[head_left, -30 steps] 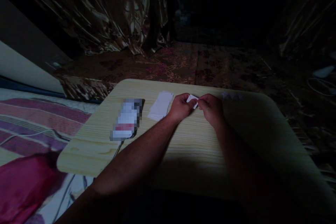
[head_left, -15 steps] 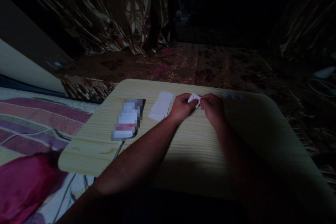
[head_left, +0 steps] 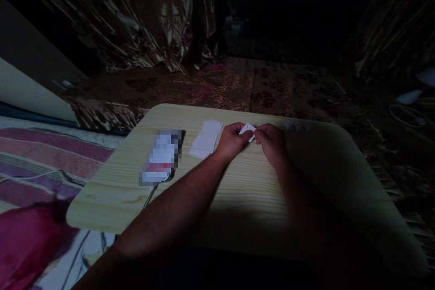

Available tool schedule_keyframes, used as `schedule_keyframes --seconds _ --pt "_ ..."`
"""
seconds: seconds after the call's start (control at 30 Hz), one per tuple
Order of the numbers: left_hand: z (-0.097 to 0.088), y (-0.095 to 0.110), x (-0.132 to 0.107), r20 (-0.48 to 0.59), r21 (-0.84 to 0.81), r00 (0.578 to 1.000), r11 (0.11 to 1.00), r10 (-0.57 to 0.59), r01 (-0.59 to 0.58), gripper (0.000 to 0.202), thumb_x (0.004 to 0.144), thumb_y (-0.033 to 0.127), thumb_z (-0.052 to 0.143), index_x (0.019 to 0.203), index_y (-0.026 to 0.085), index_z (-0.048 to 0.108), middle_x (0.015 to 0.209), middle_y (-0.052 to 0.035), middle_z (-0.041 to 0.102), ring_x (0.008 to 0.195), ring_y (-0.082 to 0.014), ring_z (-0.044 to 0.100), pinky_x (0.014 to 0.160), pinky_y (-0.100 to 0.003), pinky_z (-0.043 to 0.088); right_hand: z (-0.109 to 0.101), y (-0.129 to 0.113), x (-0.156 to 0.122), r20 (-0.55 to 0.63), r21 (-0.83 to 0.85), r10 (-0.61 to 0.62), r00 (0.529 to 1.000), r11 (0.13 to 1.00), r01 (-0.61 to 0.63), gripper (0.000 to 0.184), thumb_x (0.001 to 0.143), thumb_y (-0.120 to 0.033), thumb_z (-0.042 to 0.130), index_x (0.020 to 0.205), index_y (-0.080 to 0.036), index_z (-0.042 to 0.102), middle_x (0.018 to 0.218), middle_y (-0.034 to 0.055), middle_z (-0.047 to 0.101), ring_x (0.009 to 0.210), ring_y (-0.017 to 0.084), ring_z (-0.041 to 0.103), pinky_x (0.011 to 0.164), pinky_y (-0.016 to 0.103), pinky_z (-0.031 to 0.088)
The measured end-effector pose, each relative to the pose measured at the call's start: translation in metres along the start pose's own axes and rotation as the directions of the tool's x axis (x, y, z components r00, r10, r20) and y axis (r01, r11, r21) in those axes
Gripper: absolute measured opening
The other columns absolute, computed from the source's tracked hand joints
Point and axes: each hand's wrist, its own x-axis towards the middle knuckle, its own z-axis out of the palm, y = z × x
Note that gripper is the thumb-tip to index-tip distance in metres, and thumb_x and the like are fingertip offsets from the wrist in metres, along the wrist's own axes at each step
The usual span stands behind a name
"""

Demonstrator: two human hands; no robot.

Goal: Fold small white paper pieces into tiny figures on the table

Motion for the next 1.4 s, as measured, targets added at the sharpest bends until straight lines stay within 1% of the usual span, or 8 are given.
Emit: schedule_keyframes --seconds 0.23,0.5,0.73,0.87,1.0,1.1,1.23,1.4 --pt "-0.0002 -0.0001 -0.0002 0.007 -0.032 1.000 0.999 -0.009 0.010 0.026 0.071 0.038 0.074 0.072 0.015 0.061 0.060 0.0021 0.058 0.049 -0.0073 0.044 0.047 -0.022 0.030 0.0008 -0.0014 -0.0007 0.007 0.004 0.027 1.000 1.000 -0.027 0.016 0.076 -0.035 0.063 0.076 -0.019 0.065 0.058 -0.0013 0.061 0.055 0.014 0.054 0.055 0.026 0.040" --pt "0.0004 0.0008 0.0002 0.032 -0.178 0.999 0.984 -0.028 0.033 0.030 0.067 0.037 0.079 0.069 0.015 0.058 0.058 0.0028 0.056 0.048 -0.0068 0.043 0.048 -0.022 0.030 0.0014 0.0017 -0.0005 0.007 0.015 -0.042 0.999 0.999 0.042 0.016 0.075 -0.035 0.061 0.072 -0.020 0.064 0.059 -0.0016 0.060 0.057 0.015 0.054 0.054 0.026 0.039" --pt "0.0012 0.0011 0.0002 -0.001 -0.115 1.000 0.993 -0.026 0.025 0.034 0.068 0.043 0.079 0.075 0.015 0.062 0.060 0.0022 0.059 0.048 -0.0070 0.044 0.047 -0.022 0.029 0.0010 0.0013 0.0009 -0.035 0.042 0.009 0.999 0.999 -0.008 0.017 0.075 -0.037 0.063 0.074 -0.020 0.064 0.059 -0.0014 0.062 0.055 0.015 0.055 0.055 0.026 0.042" --pt "0.0012 0.0020 0.0006 -0.009 -0.132 1.000 0.991 -0.003 0.002 0.034 0.066 0.037 0.080 0.086 0.015 0.065 0.060 0.0034 0.059 0.049 -0.0076 0.046 0.047 -0.021 0.031 0.0005 0.0055 0.0023 -0.079 0.089 -0.004 0.997 0.996 0.011 0.021 0.077 -0.040 0.065 0.075 -0.020 0.064 0.061 -0.0012 0.063 0.054 0.014 0.055 0.056 0.027 0.043" --pt "0.0017 0.0037 0.0002 -0.030 -0.225 0.999 0.974 0.014 -0.020 0.035 0.065 0.026 0.079 0.096 0.016 0.064 0.064 0.0039 0.061 0.051 -0.0077 0.049 0.050 -0.021 0.037 0.0007 0.0075 0.0031 -0.075 0.141 0.008 0.997 0.990 0.003 0.024 0.078 -0.043 0.065 0.078 -0.019 0.064 0.062 -0.0014 0.063 0.054 0.014 0.055 0.056 0.026 0.043" --pt "0.0014 0.0047 0.0004 -0.057 -0.275 0.998 0.960 0.029 -0.044 0.032 0.067 0.023 0.076 0.097 0.017 0.065 0.066 0.0031 0.062 0.053 -0.0085 0.052 0.053 -0.022 0.041 0.0011 0.0062 0.0031 -0.077 0.153 0.027 0.997 0.988 -0.015 0.025 0.078 -0.044 0.065 0.078 -0.019 0.063 0.062 -0.0015 0.063 0.054 0.014 0.055 0.055 0.026 0.044" --pt "0.0002 0.0047 0.0017 -0.081 -0.309 0.996 0.950 0.031 -0.055 0.030 0.069 0.024 0.073 0.098 0.017 0.066 0.070 0.0009 0.064 0.058 -0.0101 0.056 0.056 -0.023 0.044 0.0020 0.0053 0.0030 -0.075 0.164 0.041 0.996 0.986 -0.029 0.023 0.076 -0.042 0.066 0.076 -0.020 0.062 0.062 -0.0016 0.064 0.054 0.013 0.055 0.056 0.026 0.044" --pt "0.0007 0.0032 0.0011 -0.098 -0.245 0.994 0.967 0.039 -0.063 0.026 0.071 0.026 0.072 0.095 0.016 0.070 0.065 0.0019 0.062 0.055 -0.0090 0.052 0.055 -0.022 0.041 0.0029 0.0035 0.0019 -0.025 0.120 0.041 0.999 0.992 -0.037 0.020 0.076 -0.039 0.065 0.076 -0.019 0.064 0.059 -0.0024 0.062 0.053 0.013 0.054 0.055 0.026 0.042"
